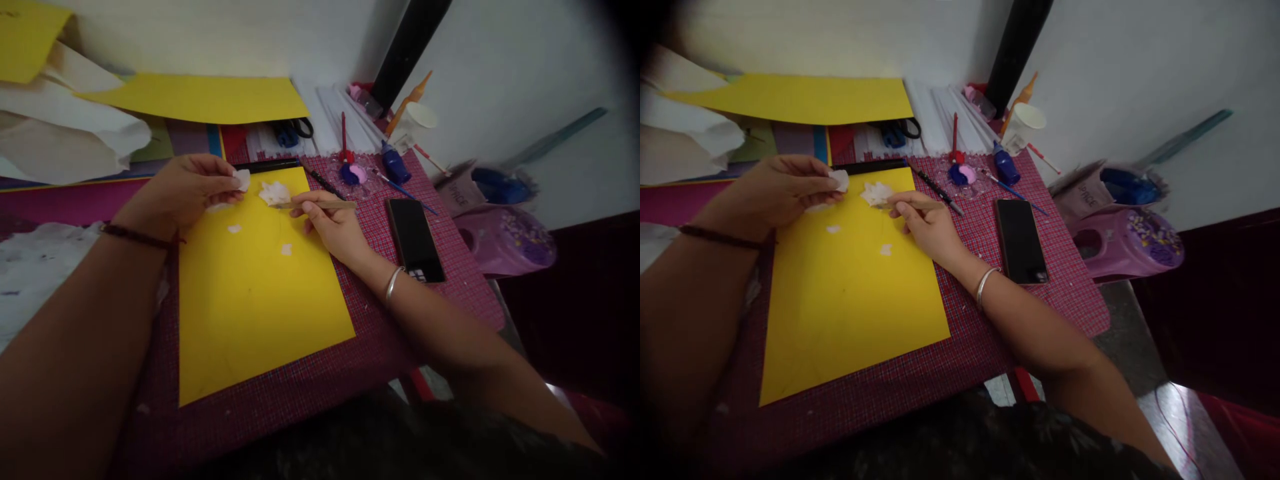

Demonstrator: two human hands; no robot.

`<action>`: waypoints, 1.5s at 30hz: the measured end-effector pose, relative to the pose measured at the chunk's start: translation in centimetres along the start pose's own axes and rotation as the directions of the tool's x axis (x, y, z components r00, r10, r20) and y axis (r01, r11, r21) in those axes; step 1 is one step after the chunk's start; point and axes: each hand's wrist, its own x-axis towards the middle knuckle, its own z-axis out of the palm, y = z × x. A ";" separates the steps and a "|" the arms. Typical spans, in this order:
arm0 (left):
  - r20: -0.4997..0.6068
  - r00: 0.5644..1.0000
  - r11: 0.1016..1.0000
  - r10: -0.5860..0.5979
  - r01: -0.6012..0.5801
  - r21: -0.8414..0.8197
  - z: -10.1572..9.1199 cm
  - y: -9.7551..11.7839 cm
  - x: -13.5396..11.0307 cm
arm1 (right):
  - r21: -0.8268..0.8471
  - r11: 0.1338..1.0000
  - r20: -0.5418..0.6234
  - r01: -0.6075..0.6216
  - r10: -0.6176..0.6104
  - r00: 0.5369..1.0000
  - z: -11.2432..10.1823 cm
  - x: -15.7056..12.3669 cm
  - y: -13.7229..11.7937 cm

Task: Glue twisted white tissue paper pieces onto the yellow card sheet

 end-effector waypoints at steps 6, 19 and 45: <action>0.084 0.993 0.958 -0.077 0.051 0.283 -0.9 0.2 -0.5 | -0.049 0.999 -0.029 0.022 -0.023 0.999 -0.1 0.1 -0.1; 0.205 0.966 0.676 0.157 -0.256 0.691 2.2 -1.2 0.4 | -0.069 0.997 -0.097 0.024 -0.030 0.995 -0.1 0.1 -0.7; 0.104 0.980 0.826 0.169 -0.198 0.528 1.9 -0.9 0.3 | -0.744 0.562 0.424 0.362 -0.023 0.905 0.8 -1.5 -4.0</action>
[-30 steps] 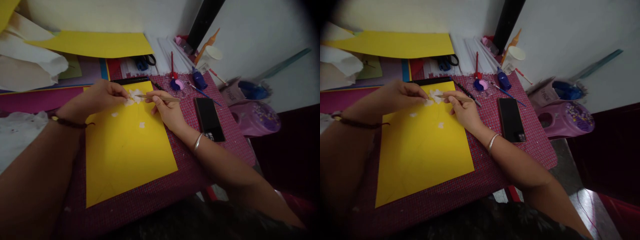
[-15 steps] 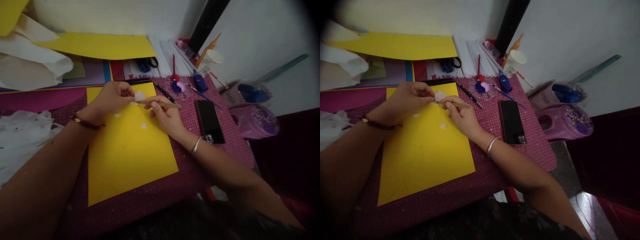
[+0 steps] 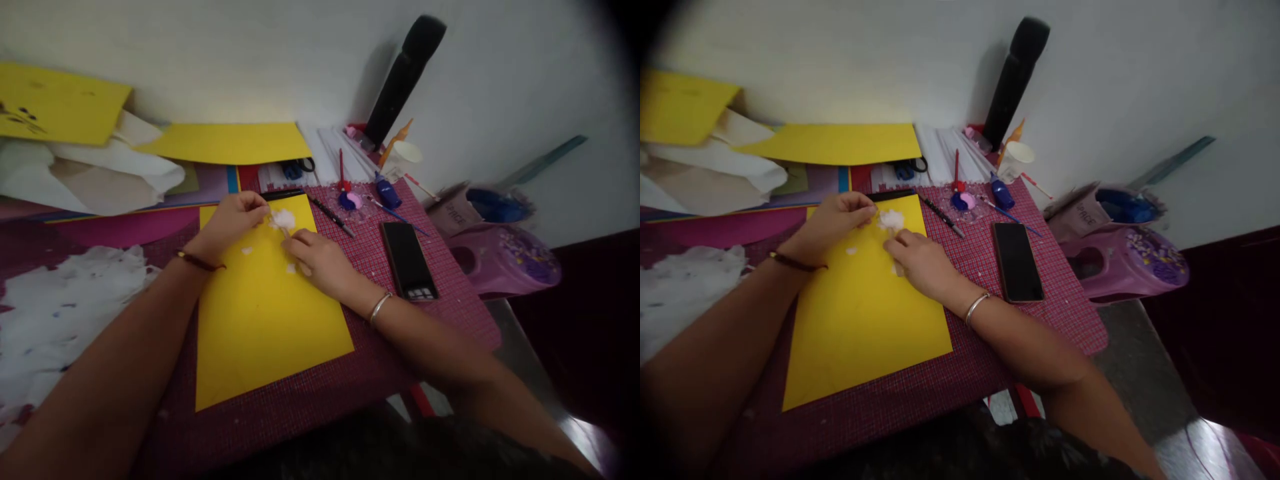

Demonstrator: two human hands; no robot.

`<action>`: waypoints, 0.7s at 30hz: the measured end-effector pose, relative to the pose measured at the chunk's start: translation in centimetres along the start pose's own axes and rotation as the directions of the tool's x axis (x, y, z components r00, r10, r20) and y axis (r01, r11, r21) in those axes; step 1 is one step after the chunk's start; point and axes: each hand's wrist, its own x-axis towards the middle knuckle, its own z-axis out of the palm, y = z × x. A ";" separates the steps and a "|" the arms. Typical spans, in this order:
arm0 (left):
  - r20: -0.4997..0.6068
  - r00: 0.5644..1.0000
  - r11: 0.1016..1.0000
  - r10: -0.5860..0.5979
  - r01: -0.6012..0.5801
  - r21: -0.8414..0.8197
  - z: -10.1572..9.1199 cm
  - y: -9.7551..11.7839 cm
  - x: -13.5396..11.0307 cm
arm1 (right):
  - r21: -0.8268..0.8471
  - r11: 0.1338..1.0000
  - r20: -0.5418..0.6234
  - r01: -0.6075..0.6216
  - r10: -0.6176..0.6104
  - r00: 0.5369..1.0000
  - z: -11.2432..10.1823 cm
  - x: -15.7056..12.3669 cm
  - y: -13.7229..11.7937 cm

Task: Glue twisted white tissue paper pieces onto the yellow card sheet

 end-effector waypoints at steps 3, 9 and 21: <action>0.002 1.000 0.999 0.017 -0.017 -0.039 0.0 0.1 0.0 | 0.008 1.000 -0.018 0.015 -0.015 1.000 0.2 0.0 0.0; -0.107 0.994 0.954 -0.024 -0.009 -0.299 -3.2 0.9 0.0 | 0.728 0.685 -0.312 -0.011 0.345 0.885 1.4 0.5 2.1; -0.130 0.991 0.997 0.007 0.003 0.071 -12.0 5.8 -6.4 | 0.936 0.348 -0.133 -0.041 0.461 0.878 1.4 1.5 3.0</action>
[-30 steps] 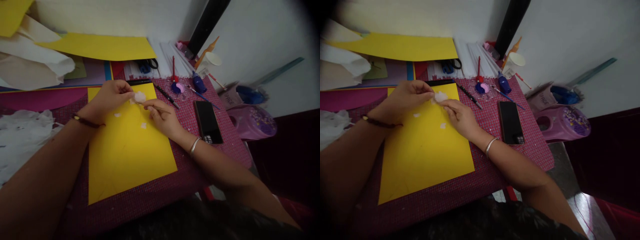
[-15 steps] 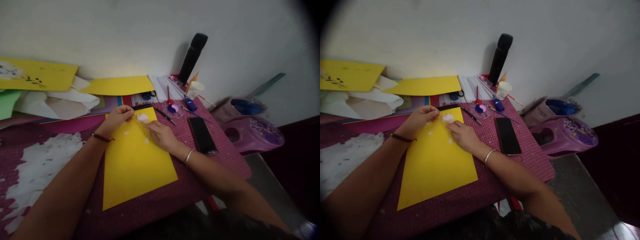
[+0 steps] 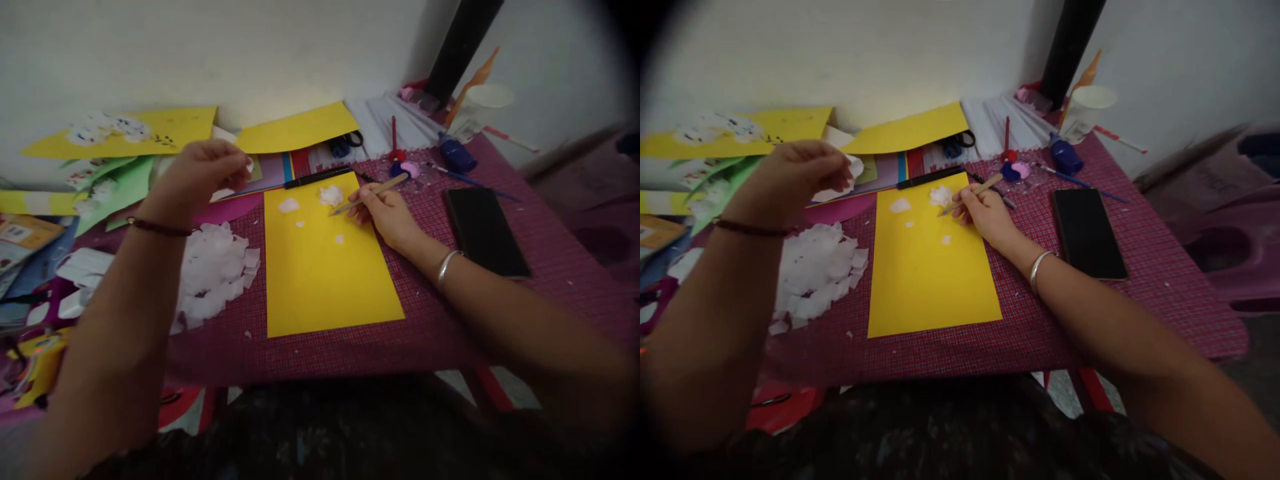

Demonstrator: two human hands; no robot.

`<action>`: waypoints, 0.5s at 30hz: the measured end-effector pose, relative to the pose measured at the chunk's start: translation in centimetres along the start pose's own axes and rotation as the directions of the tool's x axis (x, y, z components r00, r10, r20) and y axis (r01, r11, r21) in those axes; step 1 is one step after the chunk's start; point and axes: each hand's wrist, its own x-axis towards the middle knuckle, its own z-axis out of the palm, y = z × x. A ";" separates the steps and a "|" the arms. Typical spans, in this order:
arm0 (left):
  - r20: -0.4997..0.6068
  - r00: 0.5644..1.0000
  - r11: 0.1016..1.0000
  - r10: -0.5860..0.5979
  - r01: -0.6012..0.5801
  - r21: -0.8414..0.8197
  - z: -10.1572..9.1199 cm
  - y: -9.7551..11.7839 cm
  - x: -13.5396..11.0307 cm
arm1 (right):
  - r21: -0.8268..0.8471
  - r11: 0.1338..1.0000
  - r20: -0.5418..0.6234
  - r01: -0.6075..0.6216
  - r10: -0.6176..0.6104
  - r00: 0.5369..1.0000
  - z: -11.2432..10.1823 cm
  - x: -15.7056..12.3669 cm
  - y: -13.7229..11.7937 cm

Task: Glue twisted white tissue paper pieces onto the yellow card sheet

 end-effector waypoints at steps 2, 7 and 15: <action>0.192 0.975 0.969 -0.112 0.064 0.240 -0.9 -1.1 -1.3 | -0.005 1.000 0.013 0.020 -0.020 1.000 -0.1 0.2 0.4; 0.445 0.869 0.865 -0.215 -0.042 0.499 -1.8 -5.3 -2.9 | 0.032 0.998 0.072 0.047 -0.049 0.996 -0.5 1.2 1.8; 0.337 0.936 0.927 -0.103 -0.033 0.374 -0.9 -3.3 -1.0 | -0.006 1.000 -0.091 -0.005 0.005 0.996 0.3 0.3 -0.1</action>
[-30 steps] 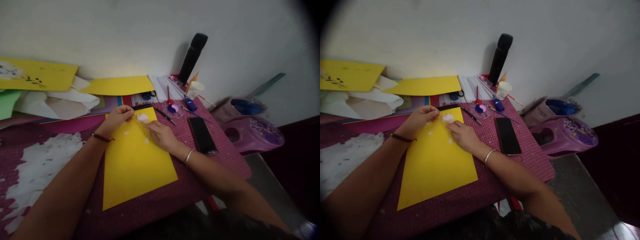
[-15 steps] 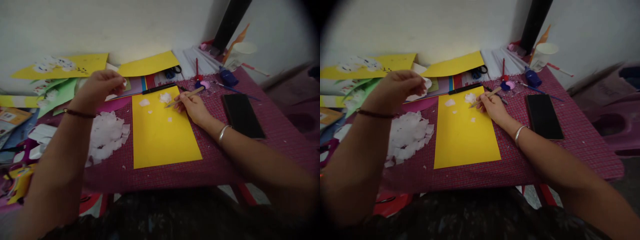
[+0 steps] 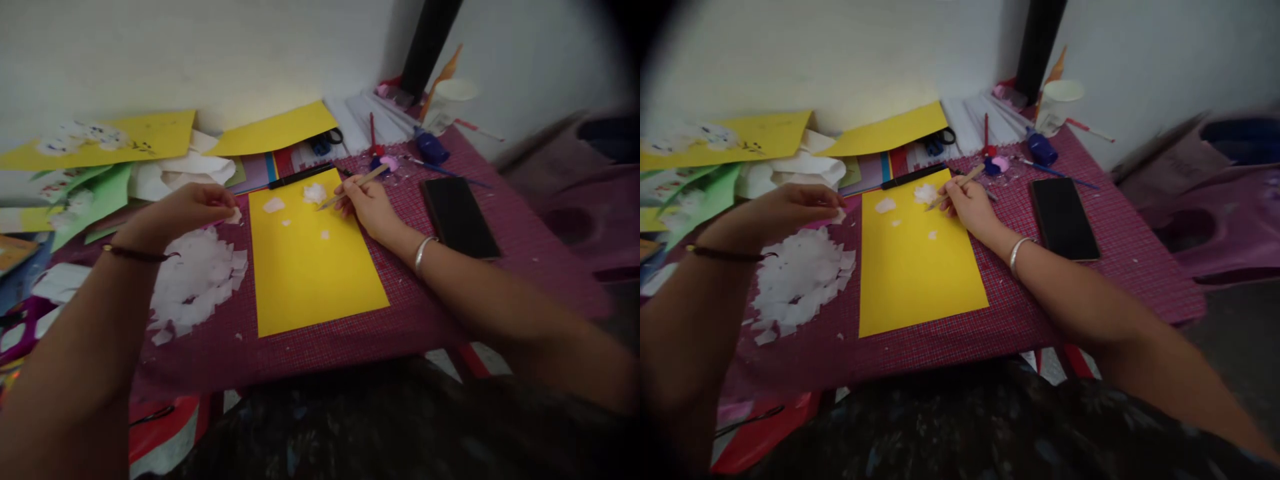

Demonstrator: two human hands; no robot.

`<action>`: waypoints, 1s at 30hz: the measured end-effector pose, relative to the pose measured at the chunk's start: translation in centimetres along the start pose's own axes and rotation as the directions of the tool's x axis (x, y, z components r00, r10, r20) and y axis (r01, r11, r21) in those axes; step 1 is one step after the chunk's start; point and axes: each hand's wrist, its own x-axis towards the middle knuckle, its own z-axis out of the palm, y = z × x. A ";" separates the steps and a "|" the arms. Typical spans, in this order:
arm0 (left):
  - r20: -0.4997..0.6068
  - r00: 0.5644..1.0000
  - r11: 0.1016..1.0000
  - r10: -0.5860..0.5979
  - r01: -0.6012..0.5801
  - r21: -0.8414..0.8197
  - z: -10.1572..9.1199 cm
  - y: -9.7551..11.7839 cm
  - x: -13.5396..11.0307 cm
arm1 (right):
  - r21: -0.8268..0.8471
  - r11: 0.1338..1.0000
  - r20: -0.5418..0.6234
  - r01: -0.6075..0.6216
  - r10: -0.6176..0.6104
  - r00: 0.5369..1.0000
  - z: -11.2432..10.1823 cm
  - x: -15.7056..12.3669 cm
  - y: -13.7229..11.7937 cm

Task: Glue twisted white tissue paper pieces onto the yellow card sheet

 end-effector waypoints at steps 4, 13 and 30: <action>0.026 0.994 0.984 0.110 -0.105 -0.141 2.7 4.5 3.8 | -0.036 0.999 -0.063 -0.011 0.009 0.998 0.2 0.2 -0.5; 0.134 0.974 0.852 0.182 -0.089 -0.516 9.7 5.2 8.8 | -0.088 0.996 -0.043 -0.007 0.003 0.999 -0.2 0.5 -0.1; 0.162 0.983 0.835 0.084 0.019 -0.550 9.0 1.7 8.9 | -0.088 0.996 0.019 0.000 0.002 1.000 -0.4 0.8 0.2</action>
